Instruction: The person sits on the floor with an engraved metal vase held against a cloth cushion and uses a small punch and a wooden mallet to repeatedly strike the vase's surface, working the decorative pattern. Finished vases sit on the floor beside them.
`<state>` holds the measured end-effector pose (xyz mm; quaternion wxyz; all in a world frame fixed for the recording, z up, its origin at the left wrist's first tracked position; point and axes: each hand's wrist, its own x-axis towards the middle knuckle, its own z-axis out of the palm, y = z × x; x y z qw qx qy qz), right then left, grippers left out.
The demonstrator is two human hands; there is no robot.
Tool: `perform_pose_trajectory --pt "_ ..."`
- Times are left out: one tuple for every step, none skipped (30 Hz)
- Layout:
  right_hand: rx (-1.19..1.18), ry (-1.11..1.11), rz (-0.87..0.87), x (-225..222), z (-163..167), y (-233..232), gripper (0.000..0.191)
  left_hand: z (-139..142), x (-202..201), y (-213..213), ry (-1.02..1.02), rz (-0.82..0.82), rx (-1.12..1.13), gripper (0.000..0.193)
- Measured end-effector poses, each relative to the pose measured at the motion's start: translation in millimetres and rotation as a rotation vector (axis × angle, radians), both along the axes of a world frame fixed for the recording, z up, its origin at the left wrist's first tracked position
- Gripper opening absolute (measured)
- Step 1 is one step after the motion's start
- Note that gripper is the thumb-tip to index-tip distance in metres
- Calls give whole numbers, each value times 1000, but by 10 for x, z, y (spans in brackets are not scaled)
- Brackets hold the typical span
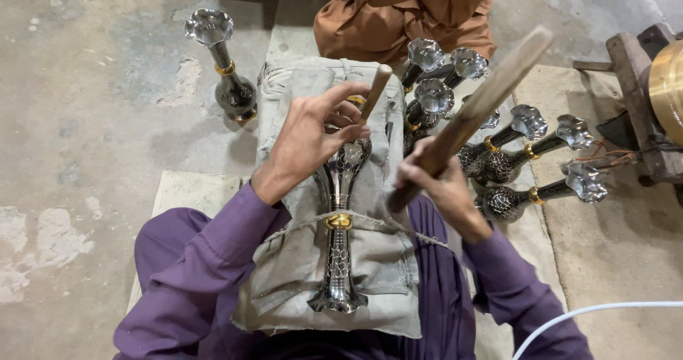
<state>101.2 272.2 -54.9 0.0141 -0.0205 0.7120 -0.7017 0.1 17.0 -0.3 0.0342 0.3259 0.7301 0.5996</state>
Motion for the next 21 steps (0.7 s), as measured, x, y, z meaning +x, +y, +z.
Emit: perform_pose_trajectory --pt "46 -34 -62 18 49 87 29 24 -21 6 35 -19 -38 51" --pt "92 -71 -123 35 107 177 31 43 -47 15 69 -38 -76 51" --pt "167 -44 -167 59 175 269 38 62 -75 26 101 -57 -112 52" --pt "241 -14 -210 75 255 365 47 84 -117 39 141 -86 -142 53" --pt "315 15 -251 108 330 444 55 103 -140 51 180 -114 -173 54" --pt "418 95 -240 140 393 501 57 118 -162 59 217 -141 -203 55" --pt "521 176 -229 177 454 549 59 134 -183 65 253 -160 -230 54" --pt "624 256 -218 211 510 590 61 147 -207 72 290 -180 -256 54" --pt "736 327 -229 259 561 621 62 160 -214 75 327 -199 -282 54" --pt "848 399 -238 301 604 646 63 172 -227 69 347 -209 -290 54" --pt "960 469 -246 345 632 657 64 183 -232 62 365 -220 -298 53" --pt "1020 482 -278 391 653 666 63 191 -238 60 383 -232 -306 53" --pt "1080 496 -311 447 677 677 62 197 -232 57 404 -228 -307 53" --pt "1140 509 -344 484 690 682 61 202 -233 58 425 -224 -307 54" --pt "1134 511 -371 515 696 682 60 208 -228 60 445 -221 -307 54" --pt "1128 512 -397 536 703 684 60 213 -232 62 439 -226 -316 55" --pt "1122 513 -423 554 710 686 60 217 -228 62 433 -231 -325 56" --pt "1143 539 -398 563 720 690 59 220 -231 58 428 -235 -335 56" --pt "1162 566 -373 567 729 692 59 224 -228 55 451 -231 -325 56" --pt "1181 591 -347 559 735 694 59 226 -228 50 474 -229 -315 56" --pt "1229 558 -354 554 745 697 61 227 -217 45 496 -225 -306 55"
